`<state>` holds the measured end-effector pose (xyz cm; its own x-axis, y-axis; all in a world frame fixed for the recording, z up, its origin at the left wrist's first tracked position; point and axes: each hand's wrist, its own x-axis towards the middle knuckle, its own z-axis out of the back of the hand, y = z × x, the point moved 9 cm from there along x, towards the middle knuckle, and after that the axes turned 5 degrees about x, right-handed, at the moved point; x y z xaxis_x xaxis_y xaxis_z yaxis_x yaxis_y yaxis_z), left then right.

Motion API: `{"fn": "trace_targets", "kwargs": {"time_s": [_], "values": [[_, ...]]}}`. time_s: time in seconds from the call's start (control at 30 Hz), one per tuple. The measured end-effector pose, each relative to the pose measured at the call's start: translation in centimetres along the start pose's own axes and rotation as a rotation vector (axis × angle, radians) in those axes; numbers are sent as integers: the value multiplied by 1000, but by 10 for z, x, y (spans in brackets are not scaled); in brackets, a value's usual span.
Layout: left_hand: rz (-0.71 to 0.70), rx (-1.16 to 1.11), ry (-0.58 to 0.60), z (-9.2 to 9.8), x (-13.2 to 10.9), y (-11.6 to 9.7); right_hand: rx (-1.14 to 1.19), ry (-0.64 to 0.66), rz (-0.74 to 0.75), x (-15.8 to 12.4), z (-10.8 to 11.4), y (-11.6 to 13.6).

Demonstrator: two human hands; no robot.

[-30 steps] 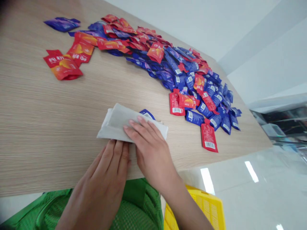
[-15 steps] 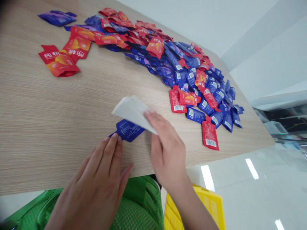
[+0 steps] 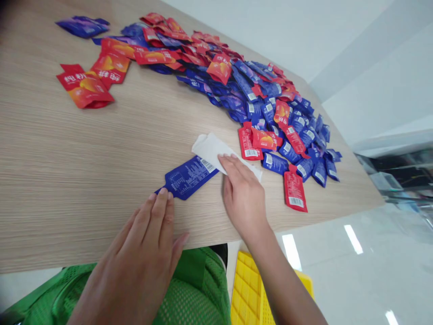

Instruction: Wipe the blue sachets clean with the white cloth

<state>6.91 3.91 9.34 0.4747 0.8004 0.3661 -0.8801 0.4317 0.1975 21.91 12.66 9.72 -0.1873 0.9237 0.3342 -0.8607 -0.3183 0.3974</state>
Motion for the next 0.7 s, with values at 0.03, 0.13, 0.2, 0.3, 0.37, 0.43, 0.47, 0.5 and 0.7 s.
{"fn": "trace_targets", "kwargs": {"time_s": [0.03,0.13,0.2,0.3,0.37,0.43,0.47,0.5,0.7], "values": [[2,0,-3,0,0,0,-7,-32,-44,-1,5,-5],[3,-1,3,-2,-1,-2,73,-171,-104,-8,22,1],[0,-3,27,-5,-2,-4,168,-214,-48,-13,27,21],[-19,-9,50,-4,0,-4,281,-61,151,-18,12,63],[-55,-13,63,-3,2,-6,296,101,279,-21,-7,84],[-72,-4,62,-1,3,-6,253,194,330,-22,-21,88],[-64,2,53,0,4,-5,224,197,324,-20,-24,84],[-46,6,39,1,4,-5,198,175,302,-16,-24,77],[59,-27,-14,1,0,-4,58,-9,21,-2,-3,9]]}}
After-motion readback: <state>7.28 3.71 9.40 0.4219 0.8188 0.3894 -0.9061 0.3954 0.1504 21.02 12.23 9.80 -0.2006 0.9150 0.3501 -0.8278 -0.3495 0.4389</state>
